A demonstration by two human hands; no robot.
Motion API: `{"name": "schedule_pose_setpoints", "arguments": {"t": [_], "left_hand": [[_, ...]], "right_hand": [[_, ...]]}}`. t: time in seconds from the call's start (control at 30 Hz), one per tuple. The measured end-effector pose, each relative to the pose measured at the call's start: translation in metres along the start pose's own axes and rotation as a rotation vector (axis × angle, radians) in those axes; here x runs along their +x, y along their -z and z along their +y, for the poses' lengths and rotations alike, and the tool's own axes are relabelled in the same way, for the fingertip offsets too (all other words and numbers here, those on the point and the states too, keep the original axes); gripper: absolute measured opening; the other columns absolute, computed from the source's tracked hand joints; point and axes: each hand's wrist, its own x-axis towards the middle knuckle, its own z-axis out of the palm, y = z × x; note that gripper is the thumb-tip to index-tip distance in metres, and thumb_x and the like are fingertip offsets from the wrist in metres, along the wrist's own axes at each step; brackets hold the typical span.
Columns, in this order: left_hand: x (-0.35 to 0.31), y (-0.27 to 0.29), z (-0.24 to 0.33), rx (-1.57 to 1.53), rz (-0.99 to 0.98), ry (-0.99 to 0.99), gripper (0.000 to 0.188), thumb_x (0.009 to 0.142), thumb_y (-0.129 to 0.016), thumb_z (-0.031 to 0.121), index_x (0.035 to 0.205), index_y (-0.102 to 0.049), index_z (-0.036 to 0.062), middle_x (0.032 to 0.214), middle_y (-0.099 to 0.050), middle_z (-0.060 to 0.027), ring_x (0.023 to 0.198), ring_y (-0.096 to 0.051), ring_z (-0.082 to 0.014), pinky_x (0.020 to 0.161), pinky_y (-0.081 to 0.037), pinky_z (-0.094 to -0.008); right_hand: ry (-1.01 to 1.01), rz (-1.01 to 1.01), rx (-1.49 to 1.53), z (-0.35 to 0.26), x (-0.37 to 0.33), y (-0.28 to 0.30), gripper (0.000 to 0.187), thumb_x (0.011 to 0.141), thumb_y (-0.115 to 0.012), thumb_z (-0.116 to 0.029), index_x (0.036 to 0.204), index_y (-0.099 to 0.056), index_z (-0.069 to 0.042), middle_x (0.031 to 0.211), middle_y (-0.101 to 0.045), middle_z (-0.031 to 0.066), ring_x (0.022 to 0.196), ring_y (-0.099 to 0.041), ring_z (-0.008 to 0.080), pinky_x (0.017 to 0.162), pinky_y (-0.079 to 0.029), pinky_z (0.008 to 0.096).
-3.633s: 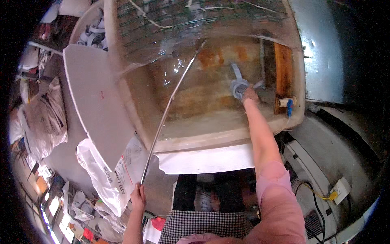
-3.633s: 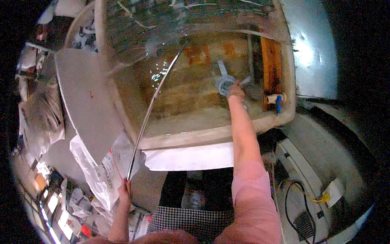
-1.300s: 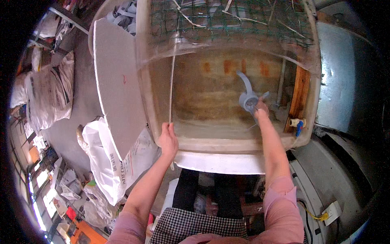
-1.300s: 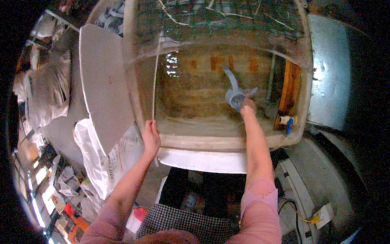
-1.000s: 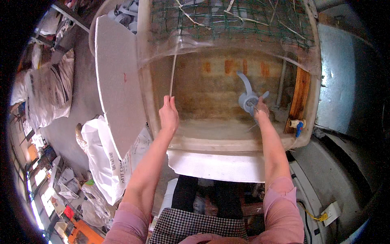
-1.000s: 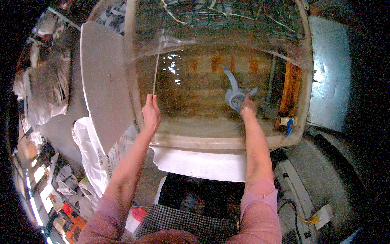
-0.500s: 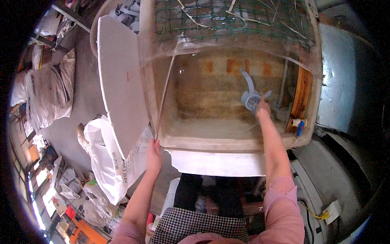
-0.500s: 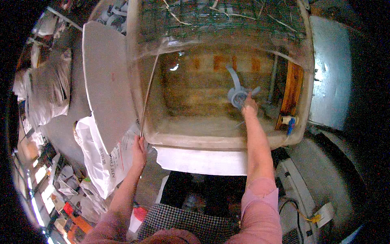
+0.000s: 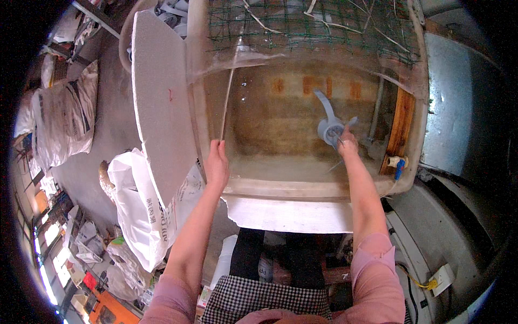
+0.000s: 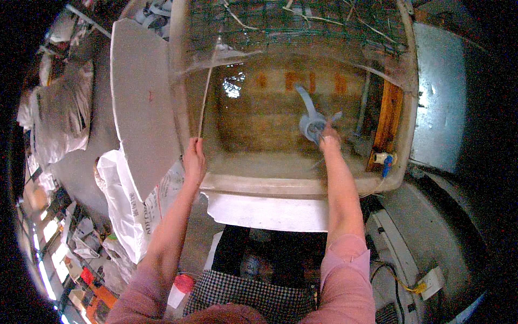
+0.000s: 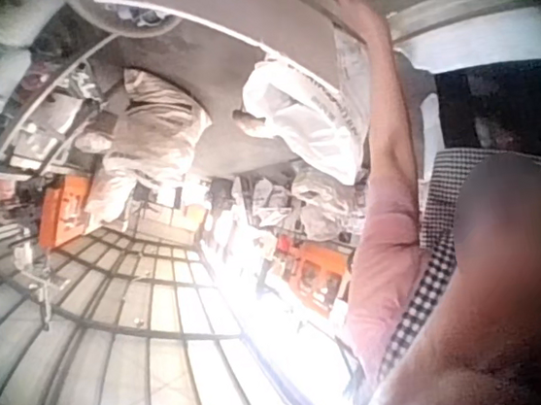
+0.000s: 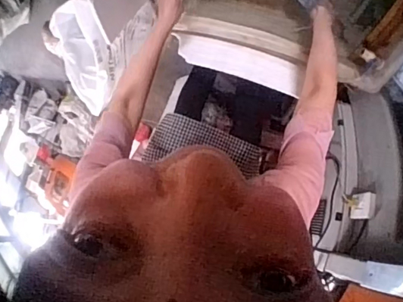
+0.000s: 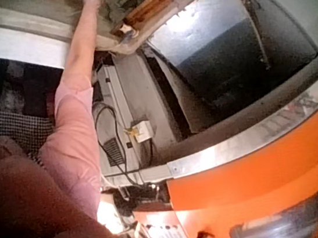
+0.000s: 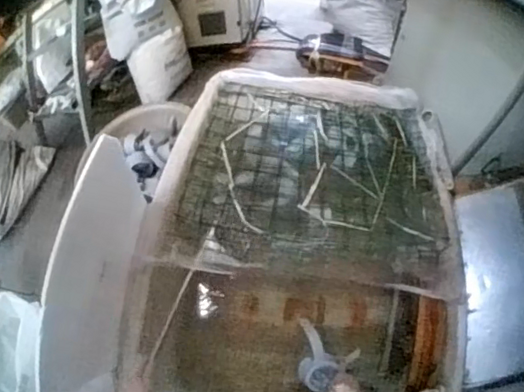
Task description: The person removes grey plastic parts from a bag, rinses them in a water tank using a metal rod to move them around, and then places them into a circular container.
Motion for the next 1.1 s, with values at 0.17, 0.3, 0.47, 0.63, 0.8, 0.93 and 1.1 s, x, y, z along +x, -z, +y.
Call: {"name": "schedule_pose_setpoints", "arguments": {"t": [0.17, 0.3, 0.47, 0.63, 0.8, 0.93, 1.1], "left_hand": [[-0.03, 0.013, -0.031, -0.09, 0.022, -0.12, 0.025, 0.093, -0.04, 0.025, 0.108, -0.047, 0.0058, 0.086, -0.055, -0.0249, 0.08, -0.053, -0.0423, 0.068, -0.042, -0.0423], [-0.128, 0.086, -0.066, 0.108, -0.098, 0.052, 0.023, 0.092, -0.042, 0.021, 0.105, -0.046, 0.0022, 0.076, -0.054, -0.0254, 0.073, -0.055, -0.0415, 0.063, -0.043, -0.0417], [-0.161, 0.112, -0.072, 0.198, -0.119, 0.151, 0.021, 0.093, -0.041, 0.021, 0.101, -0.048, 0.0034, 0.065, -0.053, -0.0211, 0.064, -0.055, -0.0414, 0.055, -0.042, -0.0434], [-0.146, 0.085, -0.056, 0.094, -0.085, 0.282, 0.022, 0.093, -0.041, 0.023, 0.1, -0.049, 0.0034, 0.062, -0.052, -0.0169, 0.055, -0.051, -0.0315, 0.055, -0.041, -0.0393], [-0.105, 0.058, -0.043, 0.085, -0.034, 0.12, 0.028, 0.093, -0.039, 0.027, 0.104, -0.049, 0.0035, 0.087, -0.056, -0.0261, 0.084, -0.054, -0.0442, 0.067, -0.042, -0.0455], [-0.064, 0.036, -0.027, 0.028, -0.046, 0.211, 0.03, 0.093, -0.038, 0.028, 0.104, -0.048, 0.0028, 0.09, -0.056, -0.0264, 0.086, -0.052, -0.0455, 0.069, -0.042, -0.0455], [-0.019, 0.014, -0.014, 0.02, 0.051, -0.031, 0.027, 0.093, -0.041, 0.024, 0.1, -0.049, -0.0003, 0.08, -0.054, -0.0223, 0.07, -0.053, -0.0343, 0.065, -0.042, -0.0386]], "right_hand": [[-0.033, -0.002, 0.044, 0.001, -0.001, 0.0, 0.069, 0.078, -0.06, -0.022, 0.135, -0.023, -0.012, 0.103, -0.057, 0.0216, 0.095, -0.057, 0.0361, 0.08, -0.047, 0.0439], [0.074, 0.037, 0.13, 0.007, -0.01, 0.0, 0.07, 0.077, -0.06, -0.02, 0.136, -0.024, -0.012, 0.107, -0.056, 0.0212, 0.098, -0.056, 0.0352, 0.081, -0.046, 0.0426], [-0.025, 0.019, 0.041, 0.007, -0.005, -0.002, 0.074, 0.077, -0.059, -0.016, 0.139, -0.018, -0.013, 0.109, -0.055, 0.0208, 0.1, -0.055, 0.0339, 0.084, -0.046, 0.0412], [0.01, -0.02, -0.047, 0.014, 0.002, -0.009, 0.076, 0.078, -0.056, -0.014, 0.14, -0.012, -0.012, 0.109, -0.055, 0.021, 0.099, -0.055, 0.0347, 0.083, -0.046, 0.042], [0.016, -0.013, -0.017, 0.012, 0.004, -0.011, 0.067, 0.08, -0.053, -0.021, 0.137, -0.02, -0.012, 0.107, -0.056, 0.0232, 0.101, -0.053, 0.0387, 0.086, -0.042, 0.0438], [-0.019, -0.041, 0.032, 0.005, 0.0, 0.0, 0.065, 0.08, -0.054, -0.023, 0.137, -0.021, -0.014, 0.107, -0.056, 0.0241, 0.103, -0.052, 0.0404, 0.087, -0.041, 0.045], [-0.015, -0.046, 0.019, -0.003, -0.009, 0.01, 0.067, 0.079, -0.054, -0.019, 0.137, -0.021, -0.015, 0.104, -0.057, 0.0242, 0.1, -0.054, 0.0388, 0.083, -0.044, 0.0443]]}}
